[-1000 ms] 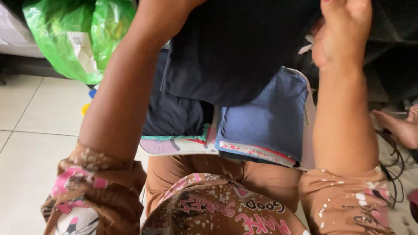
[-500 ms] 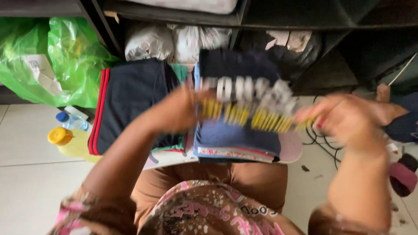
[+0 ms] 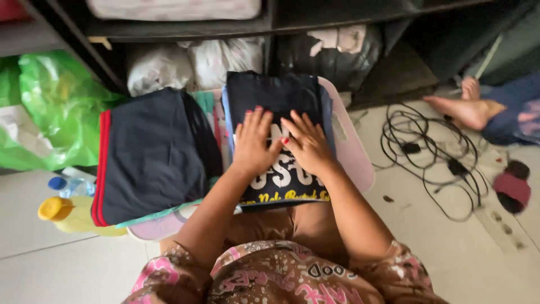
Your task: The person is folding various items of clothing and organizing them into neat stacks on a small tray.
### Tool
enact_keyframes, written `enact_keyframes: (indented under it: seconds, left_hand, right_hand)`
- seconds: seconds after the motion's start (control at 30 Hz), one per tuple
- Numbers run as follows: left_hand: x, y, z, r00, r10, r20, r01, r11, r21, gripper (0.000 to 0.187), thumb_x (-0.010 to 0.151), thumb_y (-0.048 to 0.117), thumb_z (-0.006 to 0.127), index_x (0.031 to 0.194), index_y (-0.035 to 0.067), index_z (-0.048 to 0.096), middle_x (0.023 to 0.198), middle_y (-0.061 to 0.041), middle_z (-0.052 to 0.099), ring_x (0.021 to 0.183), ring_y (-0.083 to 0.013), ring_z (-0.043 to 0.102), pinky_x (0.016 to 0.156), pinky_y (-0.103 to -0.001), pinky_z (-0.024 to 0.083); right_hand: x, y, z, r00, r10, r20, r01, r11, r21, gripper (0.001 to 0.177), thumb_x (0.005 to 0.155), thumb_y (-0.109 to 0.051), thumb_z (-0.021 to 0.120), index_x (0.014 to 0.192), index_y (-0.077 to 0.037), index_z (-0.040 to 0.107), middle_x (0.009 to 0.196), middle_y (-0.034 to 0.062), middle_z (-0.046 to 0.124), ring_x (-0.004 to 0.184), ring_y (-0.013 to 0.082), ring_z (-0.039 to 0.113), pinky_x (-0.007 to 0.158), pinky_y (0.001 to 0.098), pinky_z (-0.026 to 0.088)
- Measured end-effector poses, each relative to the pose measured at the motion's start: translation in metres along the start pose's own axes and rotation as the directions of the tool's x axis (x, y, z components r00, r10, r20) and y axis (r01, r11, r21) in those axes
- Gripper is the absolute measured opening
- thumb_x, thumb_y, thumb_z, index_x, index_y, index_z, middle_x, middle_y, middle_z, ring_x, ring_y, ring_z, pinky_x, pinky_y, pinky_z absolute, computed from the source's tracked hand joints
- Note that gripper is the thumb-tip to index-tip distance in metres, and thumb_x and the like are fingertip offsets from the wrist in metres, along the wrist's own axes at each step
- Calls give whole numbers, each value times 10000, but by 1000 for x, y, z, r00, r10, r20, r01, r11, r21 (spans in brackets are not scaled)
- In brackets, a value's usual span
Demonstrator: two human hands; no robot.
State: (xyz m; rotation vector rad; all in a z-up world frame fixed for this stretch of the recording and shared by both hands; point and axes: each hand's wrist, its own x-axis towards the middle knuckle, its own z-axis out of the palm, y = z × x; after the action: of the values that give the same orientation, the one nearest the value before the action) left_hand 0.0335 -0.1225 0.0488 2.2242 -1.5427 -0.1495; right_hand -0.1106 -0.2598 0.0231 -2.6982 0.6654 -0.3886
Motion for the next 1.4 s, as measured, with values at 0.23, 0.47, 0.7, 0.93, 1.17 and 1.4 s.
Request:
enact_keyframes:
  seconds: [0.23,0.47,0.7,0.93,1.17,1.4]
  left_hand:
    - [5,-1,0,977,-211,37,211,978,-2,843,965,681,413,1647,211,253,1739,-94,108,1601,-308,87,1264,-582,132]
    - [2,-2,8,982,-186,-37,183,980,-74,816,955,653,496,1616,202,335,1725,-123,158,1594,-336,131,1254,-600,154]
    - [-5,-2,-5,982,-187,2,186,975,-118,819,947,666,438,1614,205,323,1729,-121,135,1602,-324,95,1258,-589,131]
    - [-8,-5,-10,989,-137,49,143,977,-161,811,949,645,445,1611,192,328,1725,-143,132,1599,-349,80,1245,-603,108]
    - [-8,-7,-10,993,-112,27,115,975,-188,796,949,618,488,1595,169,364,1714,-177,156,1589,-390,96,1234,-626,108]
    - [-8,-8,-1,992,-106,-69,89,973,-214,785,943,608,518,1576,158,405,1697,-197,206,1575,-421,139,1218,-645,133]
  right_hand:
    - [2,10,14,992,83,-98,-72,991,112,567,1054,-612,362,1556,-356,425,1676,52,310,1535,396,246,1162,702,216]
    - [4,32,28,952,217,-214,-223,975,-4,586,1043,-597,458,1549,-303,434,1620,165,391,1454,482,371,1124,694,303]
    - [0,9,9,949,276,-151,-265,960,87,557,1039,-527,498,1543,-293,457,1633,180,367,1488,458,318,1198,601,241]
    - [-5,1,3,944,285,-166,-271,957,104,566,1037,-524,495,1546,-278,464,1628,194,366,1486,462,311,1213,563,240]
    - [-8,1,3,957,258,-135,-248,965,87,605,1039,-565,464,1570,-278,418,1639,197,338,1493,457,296,1202,571,245]
    - [-11,3,4,969,172,-176,-161,984,75,610,1037,-544,490,1565,-244,434,1609,231,375,1464,477,340,1176,585,271]
